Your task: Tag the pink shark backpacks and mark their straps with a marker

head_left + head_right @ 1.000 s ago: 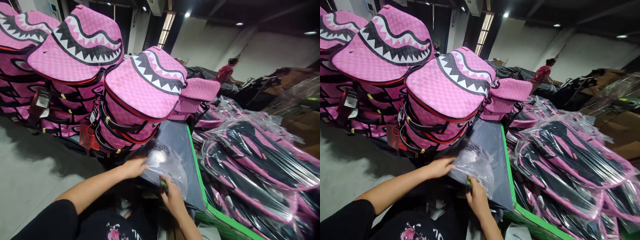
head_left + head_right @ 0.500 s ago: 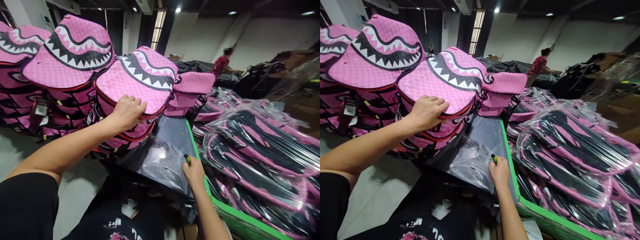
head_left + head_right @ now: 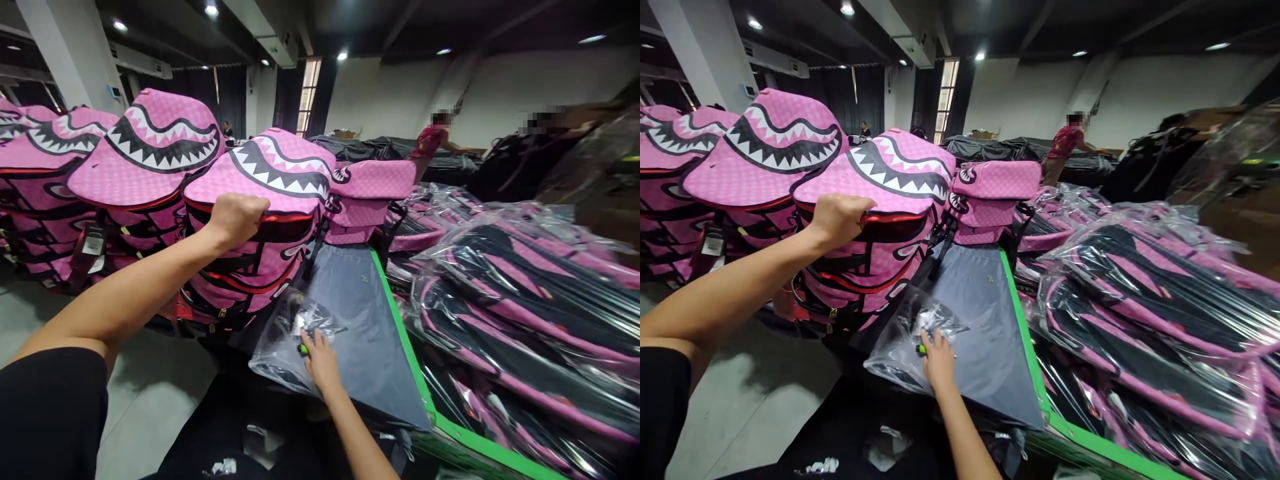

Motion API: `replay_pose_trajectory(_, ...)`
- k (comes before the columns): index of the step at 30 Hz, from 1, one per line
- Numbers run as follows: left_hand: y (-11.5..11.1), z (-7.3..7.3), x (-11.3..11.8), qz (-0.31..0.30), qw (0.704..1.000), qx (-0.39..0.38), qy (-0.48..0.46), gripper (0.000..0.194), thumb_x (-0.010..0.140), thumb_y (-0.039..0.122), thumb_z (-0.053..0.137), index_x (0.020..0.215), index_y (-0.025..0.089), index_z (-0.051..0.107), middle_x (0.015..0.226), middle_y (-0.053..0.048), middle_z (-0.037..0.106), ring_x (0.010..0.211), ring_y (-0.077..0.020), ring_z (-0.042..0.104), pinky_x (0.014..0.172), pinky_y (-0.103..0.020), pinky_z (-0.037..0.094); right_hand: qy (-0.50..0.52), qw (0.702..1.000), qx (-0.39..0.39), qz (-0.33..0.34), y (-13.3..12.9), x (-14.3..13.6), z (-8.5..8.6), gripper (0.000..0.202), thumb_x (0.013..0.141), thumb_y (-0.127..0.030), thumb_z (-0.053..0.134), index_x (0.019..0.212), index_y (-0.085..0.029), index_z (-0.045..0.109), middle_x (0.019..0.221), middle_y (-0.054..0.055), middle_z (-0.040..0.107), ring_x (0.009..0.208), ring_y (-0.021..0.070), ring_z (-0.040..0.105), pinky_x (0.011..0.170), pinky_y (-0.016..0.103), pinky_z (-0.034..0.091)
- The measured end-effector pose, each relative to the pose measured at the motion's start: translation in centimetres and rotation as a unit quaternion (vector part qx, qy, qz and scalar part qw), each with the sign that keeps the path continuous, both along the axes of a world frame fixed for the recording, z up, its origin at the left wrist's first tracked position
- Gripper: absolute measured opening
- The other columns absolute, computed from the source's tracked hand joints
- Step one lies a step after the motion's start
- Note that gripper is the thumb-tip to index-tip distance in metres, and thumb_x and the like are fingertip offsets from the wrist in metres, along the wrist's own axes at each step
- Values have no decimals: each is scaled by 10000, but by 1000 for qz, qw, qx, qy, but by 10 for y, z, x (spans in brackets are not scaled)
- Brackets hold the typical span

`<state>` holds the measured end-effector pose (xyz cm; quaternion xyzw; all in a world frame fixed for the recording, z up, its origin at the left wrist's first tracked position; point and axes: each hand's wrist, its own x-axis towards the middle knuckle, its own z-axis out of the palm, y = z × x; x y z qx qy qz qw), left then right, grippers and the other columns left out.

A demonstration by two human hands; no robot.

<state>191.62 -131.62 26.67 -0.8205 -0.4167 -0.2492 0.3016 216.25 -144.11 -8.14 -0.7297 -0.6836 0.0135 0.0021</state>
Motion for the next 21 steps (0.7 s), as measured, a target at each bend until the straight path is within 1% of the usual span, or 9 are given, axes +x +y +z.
replay_pose_trajectory(3, -7, 11, 6, 8, 999, 5, -41, 268, 805, 239, 543, 1002, 158, 706, 860, -108, 733, 822, -277, 692, 658, -357, 506, 30, 999, 7, 33, 15, -20, 4, 714, 824, -86, 522, 1483, -328, 390, 1550, 143, 320, 1341, 347, 401, 1000, 441, 411)
replay_pose_trajectory(5, -16, 7, 4, -55, 998, 29, -20, 413, 795, 197, 570, 1201, 147, 629, 1060, -132, 714, 992, -273, 670, 786, -376, 531, 38, 999, 15, 27, 20, -28, 3, 717, 820, -76, 516, 1480, -328, 395, 1548, 145, 324, 1341, 348, 399, 999, 440, 407)
replay_pose_trajectory(7, -24, -6, -1, -157, 983, 85, 47, 493, 818, 144, 561, 1309, 186, 552, 1277, -128, 632, 1190, -251, 585, 964, -408, 486, 45, 999, 20, 15, 21, -31, 2, 716, 813, -68, 513, 1471, -331, 411, 1538, 143, 343, 1340, 352, 400, 994, 443, 406)
replay_pose_trajectory(9, -27, -20, -6, -248, 950, 129, 139, 380, 875, 126, 523, 1224, 251, 606, 1346, -69, 595, 1262, -206, 532, 1071, -413, 414, 63, 998, 19, 15, 20, -29, 5, 702, 801, -61, 506, 1451, -319, 447, 1525, 148, 365, 1323, 347, 425, 994, 453, 402)
replay_pose_trajectory(11, -26, -30, -9, -285, 930, 133, 192, 247, 921, 150, 497, 1054, 261, 673, 1321, -29, 616, 1224, -176, 555, 1069, -386, 416, 101, 994, 41, 13, 19, -22, 15, 668, 782, -48, 482, 1411, -272, 508, 1493, 162, 414, 1281, 322, 478, 1020, 475, 374)
replay_pose_trajectory(14, -24, -33, -6, -217, 961, 103, 137, 215, 935, 182, 490, 974, 224, 697, 1342, -64, 598, 1231, -225, 548, 1012, -417, 451, 211, 965, 158, -15, 21, -6, 42, 573, 748, -60, 435, 1281, -176, 611, 1347, 157, 566, 1178, 268, 554, 1040, 449, 357)
replay_pose_trajectory(17, -29, -30, 3, -127, 988, 73, 53, 213, 893, 286, 578, 1038, 191, 702, 1461, -122, 478, 1336, -339, 436, 1039, -538, 401, 398, 876, 262, -71, 28, 7, 75, 411, 731, -175, 451, 1075, -170, 676, 1082, 108, 671, 1008, 248, 586, 941, 388, 420)
replay_pose_trajectory(19, -33, -32, 8, -83, 994, 52, 44, 285, 817, 387, 677, 984, 161, 722, 1520, -138, 391, 1385, -410, 344, 1078, -617, 321, 493, 820, 270, -103, 37, 8, 90, 331, 719, -282, 486, 974, -182, 672, 900, 71, 667, 866, 231, 581, 830, 357, 455)
replay_pose_trajectory(21, -32, -34, 12, -56, 996, 28, 60, 297, 767, 419, 726, 884, 146, 739, 1505, -135, 411, 1377, -436, 344, 1076, -634, 305, 549, 793, 241, -110, 45, 1, 99, 339, 711, -383, 523, 948, -177, 651, 745, 30, 633, 694, 195, 562, 670, 311, 464)
